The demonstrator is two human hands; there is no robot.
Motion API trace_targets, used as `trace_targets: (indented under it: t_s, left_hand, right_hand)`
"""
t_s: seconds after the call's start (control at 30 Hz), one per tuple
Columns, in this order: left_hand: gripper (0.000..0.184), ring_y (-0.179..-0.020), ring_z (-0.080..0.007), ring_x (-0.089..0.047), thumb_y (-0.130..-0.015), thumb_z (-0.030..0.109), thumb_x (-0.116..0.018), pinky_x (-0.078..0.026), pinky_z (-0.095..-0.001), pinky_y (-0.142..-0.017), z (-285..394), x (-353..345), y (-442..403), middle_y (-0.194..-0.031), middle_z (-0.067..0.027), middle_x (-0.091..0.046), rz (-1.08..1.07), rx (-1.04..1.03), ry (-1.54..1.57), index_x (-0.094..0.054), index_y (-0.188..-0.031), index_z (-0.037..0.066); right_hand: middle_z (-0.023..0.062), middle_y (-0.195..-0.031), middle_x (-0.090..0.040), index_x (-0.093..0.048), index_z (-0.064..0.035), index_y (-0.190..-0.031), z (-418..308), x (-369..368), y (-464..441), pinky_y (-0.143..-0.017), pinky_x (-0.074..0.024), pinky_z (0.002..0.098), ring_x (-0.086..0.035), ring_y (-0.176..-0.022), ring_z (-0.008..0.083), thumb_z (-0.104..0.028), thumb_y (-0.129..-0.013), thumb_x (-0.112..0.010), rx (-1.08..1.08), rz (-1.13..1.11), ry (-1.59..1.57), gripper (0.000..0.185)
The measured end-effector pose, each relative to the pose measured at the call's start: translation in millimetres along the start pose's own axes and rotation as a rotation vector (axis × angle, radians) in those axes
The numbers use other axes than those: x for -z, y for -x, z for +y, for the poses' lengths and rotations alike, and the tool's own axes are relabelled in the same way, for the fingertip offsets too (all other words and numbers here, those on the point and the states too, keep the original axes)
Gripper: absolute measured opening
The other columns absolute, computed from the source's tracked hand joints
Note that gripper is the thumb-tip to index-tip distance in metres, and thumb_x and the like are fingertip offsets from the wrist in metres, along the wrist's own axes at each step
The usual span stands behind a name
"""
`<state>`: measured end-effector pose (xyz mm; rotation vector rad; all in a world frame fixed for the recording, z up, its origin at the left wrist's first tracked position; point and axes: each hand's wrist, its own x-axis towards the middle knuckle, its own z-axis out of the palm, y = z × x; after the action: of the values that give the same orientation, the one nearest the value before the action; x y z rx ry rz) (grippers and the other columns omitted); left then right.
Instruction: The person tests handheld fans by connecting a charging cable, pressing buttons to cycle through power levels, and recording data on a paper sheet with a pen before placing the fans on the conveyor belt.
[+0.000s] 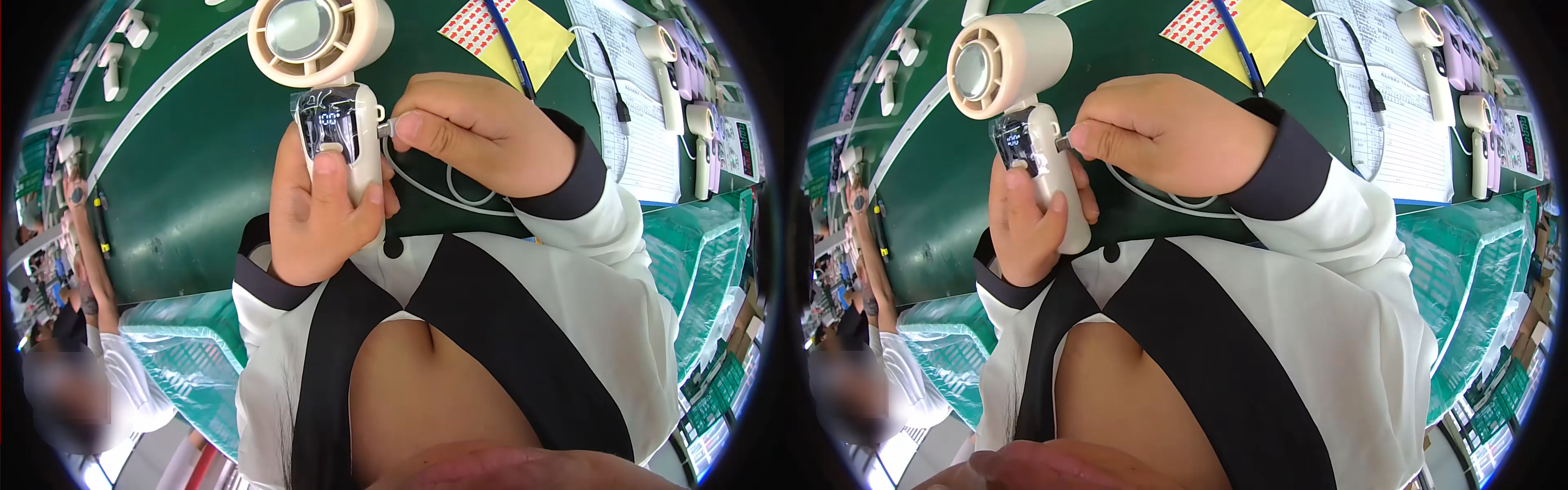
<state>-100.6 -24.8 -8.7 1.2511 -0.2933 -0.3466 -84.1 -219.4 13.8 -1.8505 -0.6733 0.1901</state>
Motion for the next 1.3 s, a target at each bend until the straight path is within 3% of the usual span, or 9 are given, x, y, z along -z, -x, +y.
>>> trace_targets:
  t_s: [0.13, 0.33, 0.67, 0.8, 1.0, 1.1, 1.2, 1.23, 1.3]
  left_hand:
    - [0.035, -0.068, -0.0191, -0.051, -0.077, 0.003, -0.048, -0.042, -0.0264, -0.059, -5.8, -0.9, -2.9, -0.087, -0.0134, -0.054, 0.193, -0.052, -0.422, -0.041, -0.111, -0.001]
    - [0.038, -0.072, -0.0182, -0.049, -0.075, 0.002, -0.05, -0.041, -0.0256, -0.06, -12.5, 3.1, -4.2, -0.089, -0.0135, -0.054, 0.208, -0.085, -0.524, -0.042, -0.112, -0.001]
    - [0.042, -0.067, -0.0184, -0.052, -0.076, -0.001, -0.048, -0.045, -0.0268, -0.059, 6.1, 7.0, -10.5, -0.088, -0.0135, -0.055, 0.108, 0.196, -0.039, -0.04, -0.117, -0.002]
    - [0.04, -0.065, -0.0183, -0.054, -0.077, -0.001, -0.047, -0.045, -0.0264, -0.057, 5.7, 9.2, -23.9, -0.085, -0.0131, -0.055, 0.04, 0.172, 0.093, -0.041, -0.116, -0.001]
    - [0.025, -0.064, -0.0166, -0.052, -0.079, 0.007, -0.05, -0.043, -0.0238, -0.056, 13.1, 35.8, -138.4, -0.078, -0.0109, -0.053, 0.145, 0.03, 0.124, -0.045, -0.102, -0.003]
    - [0.026, -0.064, -0.0192, -0.054, -0.076, 0.018, -0.06, -0.043, -0.0252, -0.058, 9.1, 14.1, -226.1, -0.075, -0.0121, -0.055, 0.263, -0.164, -0.534, -0.052, -0.087, -0.004]
    - [0.033, -0.062, -0.0254, -0.056, -0.076, 0.024, -0.058, -0.046, -0.03, -0.061, -33.7, 23.1, -325.8, -0.078, -0.0162, -0.058, 0.287, -0.33, -0.623, -0.053, -0.089, -0.006]
    - [0.033, -0.062, -0.0254, -0.056, -0.076, 0.024, -0.058, -0.046, -0.03, -0.061, -32.3, 17.5, -337.4, -0.078, -0.0162, -0.058, 0.298, -0.338, -0.618, -0.053, -0.089, -0.006]
    - [0.033, -0.068, -0.0304, -0.054, -0.076, 0.026, -0.056, -0.044, -0.0373, -0.069, -27.5, 9.5, -357.6, -0.08, -0.0164, -0.057, 0.401, -0.158, -0.98, -0.053, -0.089, -0.005]
  right_hand:
    - [0.0045, -0.074, -0.051, -0.054, -0.0011, -0.08, -0.8, -16.1, -1.4, -0.061, -0.0369, 0.0247, -0.043, -0.064, 0.0161, -0.016, -0.092, -0.048, -0.1, 0.152, 0.156, 0.02]
    - [0.005, -0.073, -0.05, -0.053, -0.0013, -0.078, 6.3, -24.3, -2.9, -0.059, -0.0361, 0.0259, -0.042, -0.062, 0.0166, -0.018, -0.091, -0.05, -0.017, 0.216, 0.246, 0.021]
    - [0.0026, -0.065, -0.05, -0.054, -0.0018, -0.077, -7.7, -7.5, -7.7, -0.055, -0.0345, 0.0247, -0.039, -0.056, 0.0123, -0.015, -0.088, -0.052, -0.274, 0.01, 0.037, 0.018]
    - [0.006, -0.062, -0.055, -0.053, -0.0022, -0.072, -1.5, -4.5, -15.0, -0.052, -0.0372, 0.0282, -0.044, -0.052, 0.0184, -0.015, -0.084, -0.052, -0.314, 0.082, -0.246, 0.017]
    - [0.0017, -0.064, -0.053, -0.059, -0.0045, -0.079, 11.6, -11.9, -30.0, -0.052, -0.0364, 0.0239, -0.043, -0.054, 0.013, -0.012, -0.085, -0.053, -0.289, 0.431, 0.124, 0.011]
    - [0.0035, -0.066, -0.055, -0.059, -0.0058, -0.083, 21.3, -19.2, -13.8, -0.052, -0.0387, 0.0262, -0.047, -0.054, 0.0179, -0.011, -0.083, -0.054, -0.132, 0.389, 0.391, 0.007]
    - [0.0052, -0.066, -0.055, -0.058, -0.0064, -0.082, 27.9, -21.5, -11.9, -0.051, -0.0392, 0.0287, -0.049, -0.053, 0.0217, -0.011, -0.082, -0.055, -0.016, 0.357, 0.588, 0.005]
    - [0.0058, -0.064, -0.054, -0.056, -0.0066, -0.08, 29.4, -23.3, -13.0, -0.049, -0.0385, 0.0298, -0.049, -0.052, 0.0227, -0.013, -0.081, -0.056, 0.024, 0.372, 0.586, 0.006]
    - [0.007, -0.061, -0.053, -0.053, -0.007, -0.075, 31.2, -25.4, -18.6, -0.046, -0.0372, 0.0319, -0.05, -0.05, 0.0247, -0.016, -0.081, -0.056, 0.115, 0.407, 0.577, 0.011]
